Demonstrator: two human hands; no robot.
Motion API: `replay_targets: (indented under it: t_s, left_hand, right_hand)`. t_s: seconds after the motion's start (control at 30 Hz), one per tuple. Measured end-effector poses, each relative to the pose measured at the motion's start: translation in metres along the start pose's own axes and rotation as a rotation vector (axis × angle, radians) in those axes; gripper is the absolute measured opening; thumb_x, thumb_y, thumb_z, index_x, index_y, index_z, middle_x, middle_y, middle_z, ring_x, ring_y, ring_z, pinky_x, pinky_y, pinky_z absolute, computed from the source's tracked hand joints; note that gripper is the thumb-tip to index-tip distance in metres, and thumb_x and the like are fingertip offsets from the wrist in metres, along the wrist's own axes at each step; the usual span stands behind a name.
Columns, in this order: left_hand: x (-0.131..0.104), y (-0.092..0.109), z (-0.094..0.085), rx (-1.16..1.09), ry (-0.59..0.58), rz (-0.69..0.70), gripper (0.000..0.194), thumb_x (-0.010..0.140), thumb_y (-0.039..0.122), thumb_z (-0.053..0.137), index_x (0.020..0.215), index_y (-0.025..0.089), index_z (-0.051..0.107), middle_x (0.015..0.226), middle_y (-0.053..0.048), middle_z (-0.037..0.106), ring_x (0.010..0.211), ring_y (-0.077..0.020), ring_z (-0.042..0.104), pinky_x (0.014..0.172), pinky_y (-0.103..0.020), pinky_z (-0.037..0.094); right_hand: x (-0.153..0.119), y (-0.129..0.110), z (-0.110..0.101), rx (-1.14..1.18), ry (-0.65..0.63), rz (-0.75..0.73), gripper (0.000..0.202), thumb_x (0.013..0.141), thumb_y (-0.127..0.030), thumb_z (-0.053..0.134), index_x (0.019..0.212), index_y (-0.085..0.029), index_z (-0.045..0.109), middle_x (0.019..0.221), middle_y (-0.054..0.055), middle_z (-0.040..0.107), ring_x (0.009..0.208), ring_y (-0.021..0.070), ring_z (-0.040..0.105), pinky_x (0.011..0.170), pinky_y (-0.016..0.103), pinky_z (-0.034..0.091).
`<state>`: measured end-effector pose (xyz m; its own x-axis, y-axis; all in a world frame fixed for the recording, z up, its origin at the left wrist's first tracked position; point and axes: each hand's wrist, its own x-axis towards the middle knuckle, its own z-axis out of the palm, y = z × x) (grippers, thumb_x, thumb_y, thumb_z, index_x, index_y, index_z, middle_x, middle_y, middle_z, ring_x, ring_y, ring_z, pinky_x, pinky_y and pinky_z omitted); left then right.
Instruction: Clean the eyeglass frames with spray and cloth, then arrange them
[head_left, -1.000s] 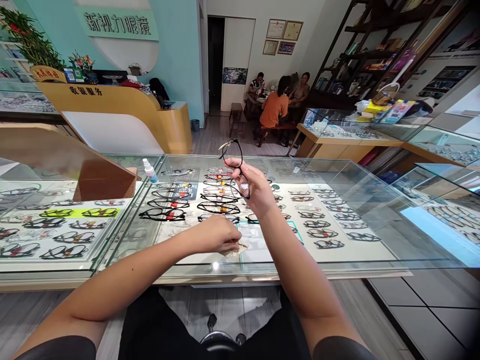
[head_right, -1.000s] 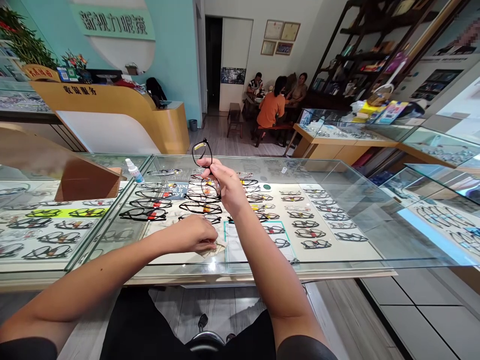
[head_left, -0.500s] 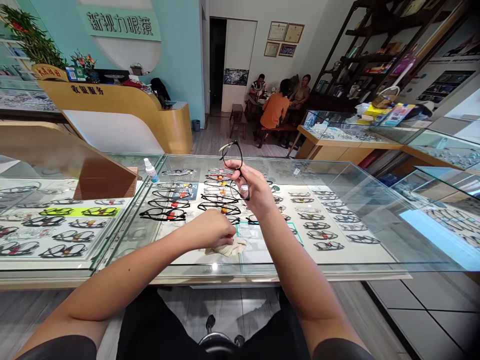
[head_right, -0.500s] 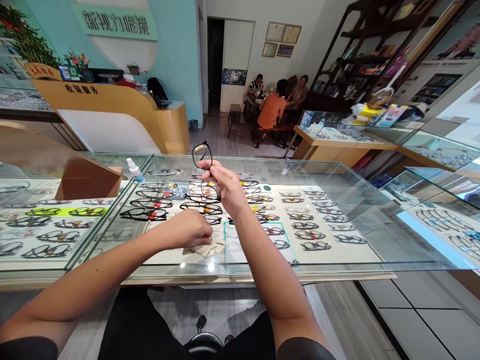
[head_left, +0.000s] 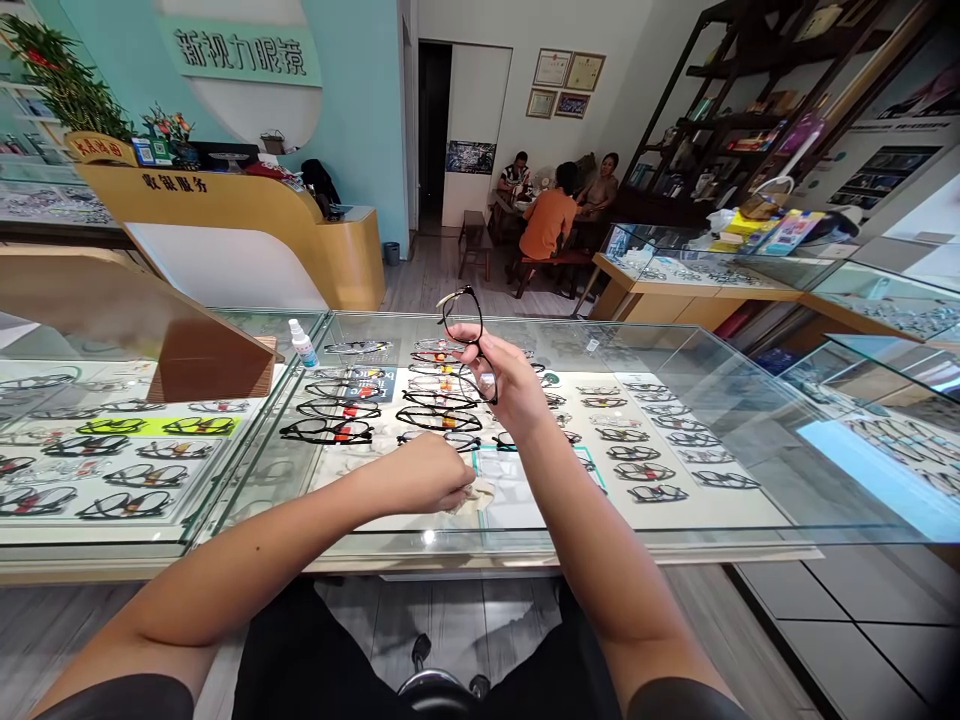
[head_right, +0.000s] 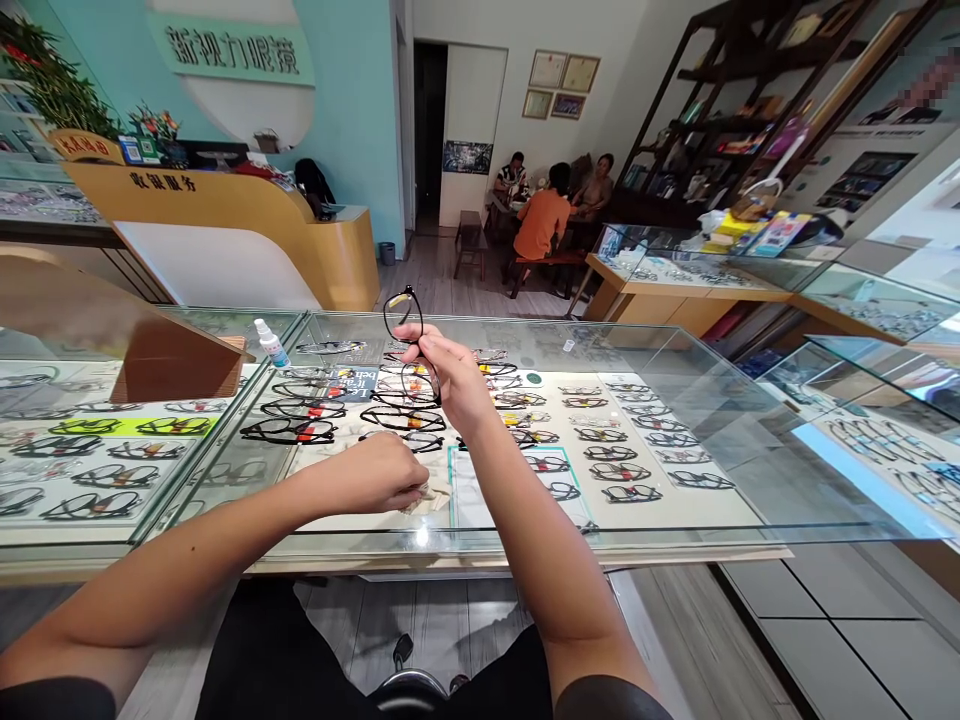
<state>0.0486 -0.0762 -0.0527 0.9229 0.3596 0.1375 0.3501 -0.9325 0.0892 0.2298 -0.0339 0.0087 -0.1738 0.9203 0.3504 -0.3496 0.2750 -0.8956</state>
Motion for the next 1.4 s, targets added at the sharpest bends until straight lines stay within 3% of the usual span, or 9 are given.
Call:
replay_targets:
  t_s: [0.13,0.27,0.33,0.43,0.53,0.6,0.73,1.03,1.4]
  left_hand:
    - [-0.001,-0.003,-0.002,-0.055,-0.014,-0.021,0.032,0.097,0.025,0.079,0.071,0.022,0.061,0.062,-0.002,0.069,0.054,-0.0207,0.061,0.058,-0.037,0.024]
    - [-0.004,-0.011,-0.018,-0.099,0.056,-0.043,0.023,0.097,0.039,0.08,0.085,0.024,0.07,0.065,0.001,0.071,0.059,-0.0201,0.064,0.059,-0.035,0.029]
    - [-0.006,-0.019,-0.027,-0.101,0.246,-0.05,0.016,0.101,0.032,0.071,0.087,0.024,0.07,0.071,0.001,0.075,0.065,-0.0189,0.068,0.063,-0.034,0.038]
    - [-0.009,-0.036,-0.037,-0.036,0.676,-0.117,0.023,0.109,0.026,0.06,0.088,0.023,0.068,0.081,-0.002,0.077,0.076,-0.0187,0.07,0.074,-0.034,0.049]
    - [-0.012,-0.055,-0.04,0.119,1.029,-0.231,0.02,0.112,0.04,0.064,0.101,0.025,0.072,0.095,-0.006,0.08,0.091,-0.0232,0.074,0.087,-0.04,0.056]
    - [-0.013,-0.067,-0.039,0.213,1.12,-0.261,0.031,0.109,0.055,0.07,0.121,0.026,0.072,0.118,-0.01,0.082,0.11,-0.0287,0.077,0.1,-0.048,0.057]
    - [-0.016,-0.081,-0.034,0.281,1.083,-0.252,0.068,0.1,0.079,0.072,0.144,0.029,0.062,0.148,-0.015,0.077,0.135,-0.0356,0.071,0.116,-0.057,0.052]
    - [-0.022,-0.09,-0.031,0.279,0.998,-0.162,0.063,0.095,0.081,0.078,0.133,0.031,0.068,0.136,-0.011,0.086,0.123,-0.0357,0.074,0.107,-0.056,0.052]
    - [-0.019,-0.086,-0.03,0.275,1.01,-0.05,0.063,0.092,0.07,0.087,0.13,0.026,0.062,0.118,-0.01,0.089,0.099,-0.0274,0.086,0.086,-0.04,0.06]
  right_hand:
    - [0.0,0.001,0.0,-0.019,-0.012,-0.004,0.042,0.084,-0.065,0.088,0.073,-0.026,0.082,0.134,0.008,0.078,0.128,0.0303,0.068,0.119,0.042,0.055]
    - [0.002,0.002,-0.006,-0.019,-0.017,0.005,0.039,0.086,-0.062,0.087,0.074,-0.026,0.083,0.135,0.008,0.078,0.113,0.0256,0.069,0.098,0.036,0.06]
    - [0.004,0.0,-0.011,-0.029,-0.025,0.021,0.04,0.086,-0.063,0.086,0.074,-0.025,0.084,0.134,0.008,0.077,0.101,0.0223,0.067,0.089,0.034,0.059]
    - [0.005,-0.006,-0.019,-0.089,-0.074,0.035,0.043,0.085,-0.065,0.088,0.072,-0.024,0.084,0.126,0.009,0.078,0.107,0.0244,0.068,0.095,0.034,0.058]
    - [0.005,-0.013,-0.026,-0.189,-0.212,0.063,0.045,0.087,-0.066,0.088,0.072,-0.023,0.085,0.114,0.009,0.078,0.115,0.0274,0.068,0.108,0.039,0.054]
    - [0.005,-0.016,-0.029,-0.241,-0.311,0.077,0.046,0.09,-0.067,0.087,0.073,-0.024,0.087,0.109,0.009,0.078,0.114,0.0277,0.068,0.114,0.043,0.051]
    - [0.005,-0.015,-0.033,-0.314,-0.416,0.056,0.047,0.094,-0.068,0.085,0.075,-0.025,0.088,0.106,0.008,0.08,0.107,0.0268,0.069,0.12,0.049,0.047]
    - [0.006,-0.014,-0.037,-0.346,-0.543,0.044,0.041,0.097,-0.062,0.086,0.08,-0.026,0.091,0.101,0.007,0.073,0.099,0.0225,0.068,0.093,0.039,0.054]
    - [0.004,-0.02,-0.036,-0.433,-0.553,0.026,0.044,0.099,-0.064,0.085,0.078,-0.026,0.09,0.098,0.006,0.07,0.098,0.0219,0.065,0.091,0.038,0.049]
